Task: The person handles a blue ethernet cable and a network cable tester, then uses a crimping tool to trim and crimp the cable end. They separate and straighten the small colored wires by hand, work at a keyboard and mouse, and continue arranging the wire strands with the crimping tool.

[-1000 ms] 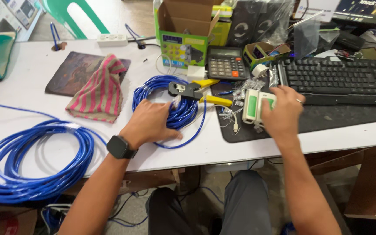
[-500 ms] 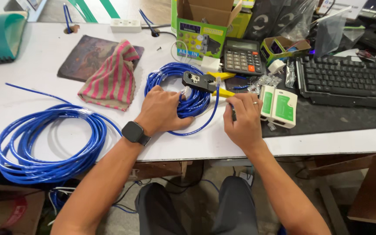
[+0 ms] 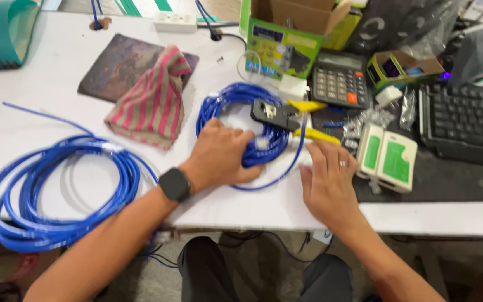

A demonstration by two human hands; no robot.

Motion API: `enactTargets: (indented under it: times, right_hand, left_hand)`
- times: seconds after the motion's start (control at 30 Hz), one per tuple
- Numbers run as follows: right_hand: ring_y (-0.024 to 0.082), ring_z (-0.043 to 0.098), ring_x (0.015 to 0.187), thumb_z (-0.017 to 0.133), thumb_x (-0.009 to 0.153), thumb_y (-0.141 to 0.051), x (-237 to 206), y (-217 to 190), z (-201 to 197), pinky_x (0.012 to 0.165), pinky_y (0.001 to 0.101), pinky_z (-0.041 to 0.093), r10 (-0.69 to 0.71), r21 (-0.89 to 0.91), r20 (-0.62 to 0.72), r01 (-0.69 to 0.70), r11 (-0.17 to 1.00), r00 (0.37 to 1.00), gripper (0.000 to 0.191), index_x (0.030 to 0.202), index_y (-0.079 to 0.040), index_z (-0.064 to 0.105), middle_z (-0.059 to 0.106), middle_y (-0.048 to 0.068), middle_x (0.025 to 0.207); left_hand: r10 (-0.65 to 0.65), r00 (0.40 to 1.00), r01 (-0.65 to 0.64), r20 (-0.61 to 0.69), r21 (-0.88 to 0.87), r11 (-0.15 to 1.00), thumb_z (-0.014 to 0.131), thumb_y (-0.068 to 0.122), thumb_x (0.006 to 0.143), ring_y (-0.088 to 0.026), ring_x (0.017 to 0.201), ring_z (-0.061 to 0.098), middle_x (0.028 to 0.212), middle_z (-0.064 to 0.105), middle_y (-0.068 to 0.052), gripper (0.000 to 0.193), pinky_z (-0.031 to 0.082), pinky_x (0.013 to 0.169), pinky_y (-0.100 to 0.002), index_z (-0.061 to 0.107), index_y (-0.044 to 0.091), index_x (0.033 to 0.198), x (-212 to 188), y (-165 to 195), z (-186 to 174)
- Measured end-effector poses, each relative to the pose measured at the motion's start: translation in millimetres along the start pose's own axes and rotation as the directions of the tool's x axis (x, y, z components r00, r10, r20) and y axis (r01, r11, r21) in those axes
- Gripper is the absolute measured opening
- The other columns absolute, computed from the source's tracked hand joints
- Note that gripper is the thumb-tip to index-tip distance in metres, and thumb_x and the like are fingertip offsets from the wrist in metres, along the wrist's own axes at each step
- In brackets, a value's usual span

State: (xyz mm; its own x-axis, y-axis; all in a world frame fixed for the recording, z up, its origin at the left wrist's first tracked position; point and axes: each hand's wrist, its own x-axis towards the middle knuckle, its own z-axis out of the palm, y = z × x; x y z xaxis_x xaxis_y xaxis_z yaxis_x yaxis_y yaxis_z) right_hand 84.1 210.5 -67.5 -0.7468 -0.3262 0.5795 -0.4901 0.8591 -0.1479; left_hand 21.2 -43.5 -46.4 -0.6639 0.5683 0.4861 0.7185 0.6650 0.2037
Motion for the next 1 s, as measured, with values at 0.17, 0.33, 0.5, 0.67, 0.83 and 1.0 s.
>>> enactTargets:
  times: [0.17, 0.33, 0.5, 0.67, 0.83, 1.0]
  right_hand:
    - [0.037, 0.047, 0.13, 0.071, 0.085, -0.014, 6, 0, -2, 0.107, 0.0529, 0.03, 0.007, 0.0, 0.055, -0.007, 1.0, 0.998, 0.06, 0.139, -0.001, 0.047, 0.052, 0.017, 0.138]
    - [0.037, 0.046, 0.131, 0.072, 0.082, -0.014, 4, -6, -10, 0.106, 0.0533, 0.03, 0.0, 0.031, 0.088, -0.002, 1.0, 0.996, 0.064, 0.138, 0.001, 0.046, 0.051, 0.017, 0.14]
    - [0.037, 0.044, 0.133, 0.072, 0.081, -0.015, -1, -4, -6, 0.104, 0.0542, 0.03, -0.018, 0.012, 0.08, 0.017, 1.0, 0.997, 0.066, 0.139, 0.002, 0.045, 0.05, 0.017, 0.141]
    - [0.036, 0.043, 0.134, 0.073, 0.083, -0.02, -9, -1, -5, 0.108, 0.0544, 0.03, -0.002, 0.003, 0.087, 0.002, 1.0, 0.996, 0.065, 0.138, 0.001, 0.046, 0.049, 0.018, 0.14]
    - [0.038, 0.039, 0.138, 0.076, 0.082, -0.022, -1, 7, -7, 0.111, 0.0536, 0.029, 0.022, 0.07, 0.125, -0.031, 0.997, 0.992, 0.068, 0.139, 0.0, 0.046, 0.047, 0.019, 0.143]
    - [0.042, 0.033, 0.143, 0.079, 0.075, -0.026, 38, 33, -11, 0.115, 0.0547, 0.027, -0.051, 0.095, 0.2, 0.032, 0.995, 0.979, 0.083, 0.143, 0.003, 0.041, 0.042, 0.023, 0.147]
  left_hand:
    - [-0.028, 0.999, 0.028, -0.016, 0.032, 0.999, 0.075, 0.054, 0.071, -0.029, 0.067, 0.066, 0.071, 0.065, -0.01, 0.053, 0.044, 0.073, -0.044, 0.068, 0.006, 0.093, 1, 1, 1]
    - [-0.005, 1.0, 0.005, 0.007, 0.015, 1.0, 0.077, 0.051, 0.071, -0.028, 0.065, 0.064, 0.073, 0.066, -0.009, 0.057, 0.045, 0.077, -0.042, 0.069, 0.006, 0.105, 4, 3, -3]
    - [-0.004, 1.0, 0.004, 0.013, 0.006, 1.0, 0.077, 0.05, 0.072, -0.028, 0.067, 0.066, 0.073, 0.067, -0.009, 0.063, 0.045, 0.077, -0.041, 0.067, 0.005, 0.116, 4, 4, -7]
    - [0.034, 0.999, -0.034, -0.002, 0.047, 0.998, 0.077, 0.052, 0.075, -0.029, 0.071, 0.068, 0.077, 0.07, -0.01, 0.06, 0.045, 0.077, -0.042, 0.066, 0.006, 0.114, 0, 7, -8]
    - [-0.016, 1.0, 0.015, 0.01, 0.053, 0.998, 0.077, 0.052, 0.075, -0.028, 0.073, 0.07, 0.077, 0.072, -0.01, 0.054, 0.045, 0.08, -0.043, 0.069, 0.006, 0.103, 0, 13, -9]
    - [-0.013, 1.0, 0.013, -0.002, 0.05, 0.999, 0.081, 0.062, 0.071, -0.029, 0.069, 0.068, 0.076, 0.072, -0.011, 0.069, 0.045, 0.075, -0.041, 0.071, 0.003, 0.105, 2, 15, -11]
